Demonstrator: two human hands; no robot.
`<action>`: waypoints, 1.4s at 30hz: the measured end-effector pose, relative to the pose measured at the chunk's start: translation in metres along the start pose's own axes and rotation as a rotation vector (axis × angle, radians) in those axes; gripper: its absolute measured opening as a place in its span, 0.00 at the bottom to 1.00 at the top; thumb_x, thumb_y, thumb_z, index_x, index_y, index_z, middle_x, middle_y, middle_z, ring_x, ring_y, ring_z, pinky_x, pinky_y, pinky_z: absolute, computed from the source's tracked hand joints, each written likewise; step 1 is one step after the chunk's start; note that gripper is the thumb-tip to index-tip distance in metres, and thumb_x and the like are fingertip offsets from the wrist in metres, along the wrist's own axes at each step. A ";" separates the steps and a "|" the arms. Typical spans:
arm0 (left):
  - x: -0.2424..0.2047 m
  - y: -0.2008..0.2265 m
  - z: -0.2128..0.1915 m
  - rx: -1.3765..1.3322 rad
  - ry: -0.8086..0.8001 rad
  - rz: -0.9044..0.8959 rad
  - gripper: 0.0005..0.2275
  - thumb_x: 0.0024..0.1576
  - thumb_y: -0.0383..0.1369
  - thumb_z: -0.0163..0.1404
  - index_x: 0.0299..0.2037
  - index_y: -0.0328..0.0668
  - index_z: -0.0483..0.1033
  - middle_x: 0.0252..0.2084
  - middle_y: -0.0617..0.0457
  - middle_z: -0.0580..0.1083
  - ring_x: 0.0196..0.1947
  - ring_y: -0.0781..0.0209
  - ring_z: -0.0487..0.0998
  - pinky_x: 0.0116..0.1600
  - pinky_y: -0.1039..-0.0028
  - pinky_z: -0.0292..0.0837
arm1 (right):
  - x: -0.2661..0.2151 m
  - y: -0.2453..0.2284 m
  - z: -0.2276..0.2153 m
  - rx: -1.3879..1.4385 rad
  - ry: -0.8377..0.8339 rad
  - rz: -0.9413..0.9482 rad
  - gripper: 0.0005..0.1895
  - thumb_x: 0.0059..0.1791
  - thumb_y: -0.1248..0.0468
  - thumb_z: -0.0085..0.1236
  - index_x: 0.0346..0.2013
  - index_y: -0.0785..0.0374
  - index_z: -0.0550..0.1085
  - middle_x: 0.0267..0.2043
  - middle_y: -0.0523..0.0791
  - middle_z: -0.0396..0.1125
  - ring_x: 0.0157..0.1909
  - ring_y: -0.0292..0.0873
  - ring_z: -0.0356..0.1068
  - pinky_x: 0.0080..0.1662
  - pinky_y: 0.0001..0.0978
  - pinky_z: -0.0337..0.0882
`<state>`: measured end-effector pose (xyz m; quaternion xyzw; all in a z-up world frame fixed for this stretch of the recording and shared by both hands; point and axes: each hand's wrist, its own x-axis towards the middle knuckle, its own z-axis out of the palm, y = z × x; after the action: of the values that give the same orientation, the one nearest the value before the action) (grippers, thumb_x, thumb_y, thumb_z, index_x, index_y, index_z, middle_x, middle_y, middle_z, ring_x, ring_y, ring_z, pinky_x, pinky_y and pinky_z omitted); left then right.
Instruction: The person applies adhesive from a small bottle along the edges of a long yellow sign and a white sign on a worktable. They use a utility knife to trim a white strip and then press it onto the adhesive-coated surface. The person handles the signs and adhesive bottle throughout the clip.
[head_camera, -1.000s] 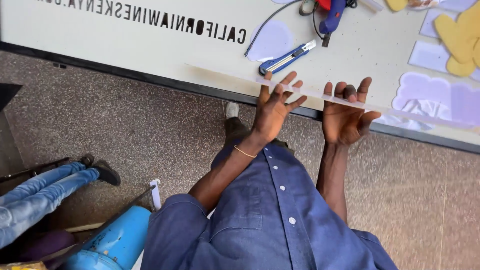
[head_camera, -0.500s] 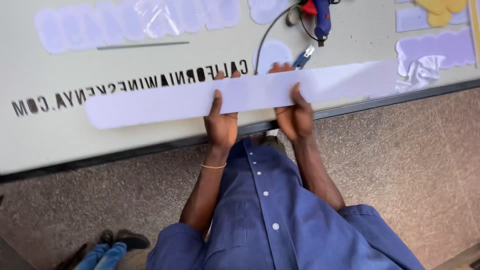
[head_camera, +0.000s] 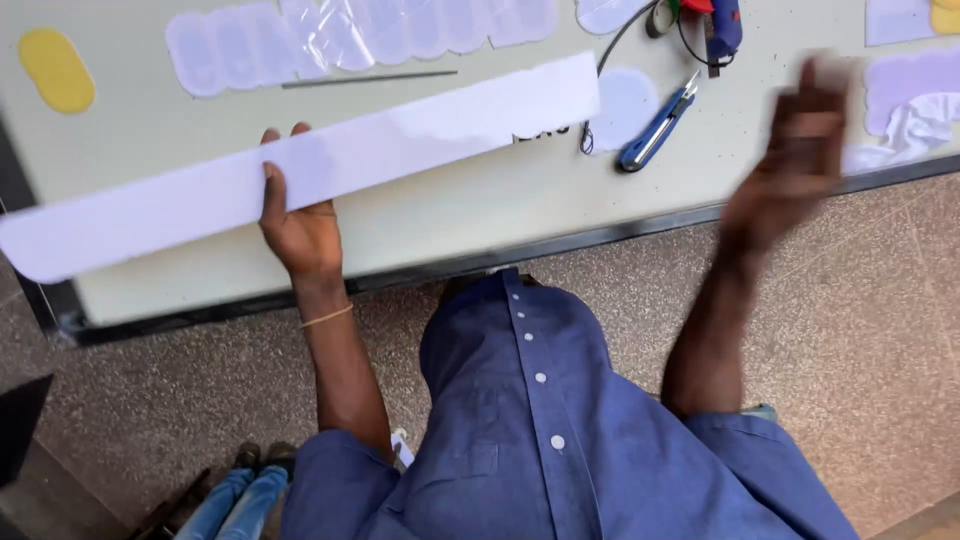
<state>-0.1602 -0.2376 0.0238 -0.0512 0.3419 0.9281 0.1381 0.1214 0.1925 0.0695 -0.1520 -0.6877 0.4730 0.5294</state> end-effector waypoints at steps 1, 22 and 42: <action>-0.003 -0.009 0.000 -0.002 0.010 0.006 0.25 0.67 0.34 0.64 0.72 0.32 0.73 0.70 0.31 0.77 0.74 0.42 0.77 0.81 0.53 0.76 | -0.018 -0.020 0.029 0.004 -0.010 0.002 0.29 0.74 0.50 0.44 0.81 0.71 0.63 0.81 0.65 0.64 0.84 0.68 0.66 0.79 0.58 0.76; -0.020 0.011 -0.020 -0.091 0.067 -0.048 0.30 0.57 0.41 0.71 0.69 0.39 0.78 0.58 0.42 0.81 0.58 0.49 0.83 0.62 0.60 0.87 | -0.084 0.022 0.094 0.262 -0.403 0.617 0.22 0.57 0.64 0.69 0.63 0.63 0.71 0.45 0.52 0.79 0.45 0.46 0.81 0.45 0.33 0.82; 0.065 0.060 -0.100 0.057 -0.052 0.039 0.23 0.73 0.39 0.58 0.77 0.53 0.68 0.74 0.47 0.74 0.74 0.48 0.80 0.84 0.43 0.72 | -0.100 0.033 0.150 0.233 -0.276 0.357 0.15 0.55 0.82 0.68 0.55 0.72 0.80 0.63 0.57 0.74 0.67 0.53 0.78 0.65 0.45 0.80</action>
<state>-0.2394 -0.3313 -0.0271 -0.0167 0.3653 0.9216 0.1303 0.0204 0.0650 -0.0145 -0.1427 -0.6567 0.6512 0.3525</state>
